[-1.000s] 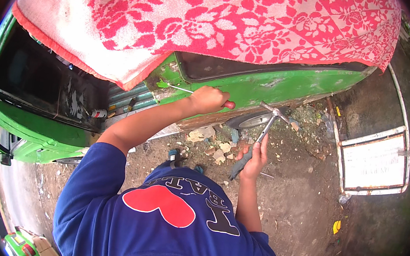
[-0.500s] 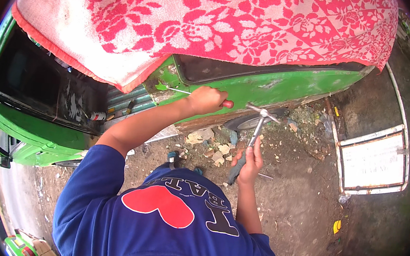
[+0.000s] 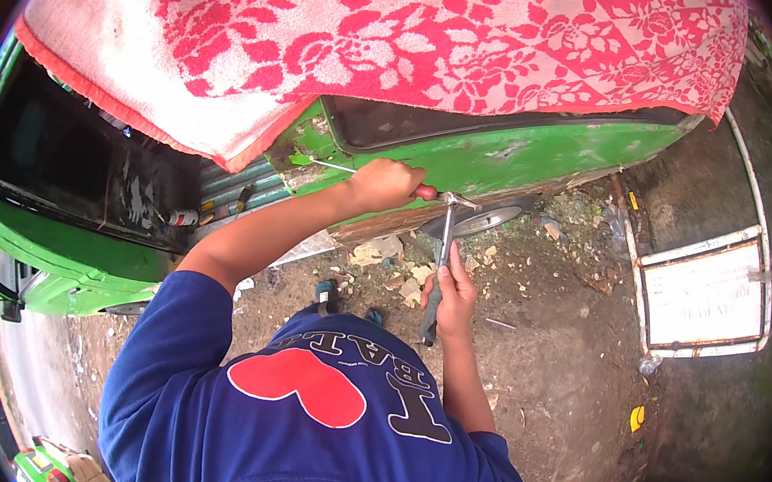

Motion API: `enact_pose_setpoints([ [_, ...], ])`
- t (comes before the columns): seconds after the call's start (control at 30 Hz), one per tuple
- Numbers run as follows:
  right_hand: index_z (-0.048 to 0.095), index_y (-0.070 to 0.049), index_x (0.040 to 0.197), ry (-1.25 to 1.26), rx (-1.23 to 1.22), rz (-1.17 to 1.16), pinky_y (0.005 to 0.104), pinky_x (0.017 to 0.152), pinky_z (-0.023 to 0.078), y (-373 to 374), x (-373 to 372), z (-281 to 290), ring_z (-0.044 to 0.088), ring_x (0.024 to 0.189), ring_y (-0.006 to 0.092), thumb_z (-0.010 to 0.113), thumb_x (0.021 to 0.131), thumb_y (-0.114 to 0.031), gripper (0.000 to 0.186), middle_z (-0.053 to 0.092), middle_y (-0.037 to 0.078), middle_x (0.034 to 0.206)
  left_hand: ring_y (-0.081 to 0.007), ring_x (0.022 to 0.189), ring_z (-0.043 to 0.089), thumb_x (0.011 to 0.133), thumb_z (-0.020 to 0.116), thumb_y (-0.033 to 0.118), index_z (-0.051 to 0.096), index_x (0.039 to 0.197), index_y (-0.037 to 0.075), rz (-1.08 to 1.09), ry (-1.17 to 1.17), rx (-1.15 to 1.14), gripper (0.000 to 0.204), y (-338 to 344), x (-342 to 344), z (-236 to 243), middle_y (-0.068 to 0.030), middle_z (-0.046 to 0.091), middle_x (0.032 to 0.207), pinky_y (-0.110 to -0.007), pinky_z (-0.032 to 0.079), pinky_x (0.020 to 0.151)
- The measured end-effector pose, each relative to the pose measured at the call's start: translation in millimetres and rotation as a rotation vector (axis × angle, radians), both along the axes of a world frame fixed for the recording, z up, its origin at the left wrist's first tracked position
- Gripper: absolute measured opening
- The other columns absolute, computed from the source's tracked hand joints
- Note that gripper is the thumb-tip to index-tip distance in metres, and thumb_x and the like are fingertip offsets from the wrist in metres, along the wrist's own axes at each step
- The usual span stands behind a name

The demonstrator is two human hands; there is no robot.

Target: The person uses a hammer to repeatedly strike a small metal object held against the side of a green vehicle. The person continues hammering the same spot for the duration of the clip.

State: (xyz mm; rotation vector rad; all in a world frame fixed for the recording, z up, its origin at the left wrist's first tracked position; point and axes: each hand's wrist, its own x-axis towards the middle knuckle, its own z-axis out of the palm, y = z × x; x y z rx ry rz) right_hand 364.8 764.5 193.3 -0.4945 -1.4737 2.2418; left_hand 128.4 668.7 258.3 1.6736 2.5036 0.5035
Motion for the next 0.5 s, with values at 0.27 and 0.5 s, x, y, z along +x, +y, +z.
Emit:
enact_pose_setpoints([
  [0.27, 0.022, -0.014, 0.155, -0.001, -0.047, 0.022, 0.0285, 0.046, 0.049, 0.1, 6.0, 6.9, 0.051, 0.05, 0.0147, 0.041, 0.103, -0.015, 0.055, 0.05, 0.006, 0.069, -0.0369, 0.073, 0.068, 0.091, 0.058, 0.028, 0.06, 0.087, 0.003, -0.008, -0.007, -0.018, 0.025, 1.1, -2.8, -6.2, -0.0181, 0.068, 0.077, -0.048, 0.054, 0.067],
  [0.5, 0.025, -0.012, 0.154, 0.003, -0.011, 0.051, 0.0277, 0.046, 0.048, -0.3, 4.9, -2.2, 0.052, 0.052, 0.0139, 0.042, 0.103, -0.015, 0.054, 0.051, 0.007, 0.07, -0.0368, 0.072, 0.068, 0.089, 0.06, 0.028, 0.06, 0.086, 0.004, 0.024, -0.002, -0.014, 0.024, 2.0, -3.1, 4.5, -0.0179, 0.068, 0.077, -0.048, 0.054, 0.065],
])
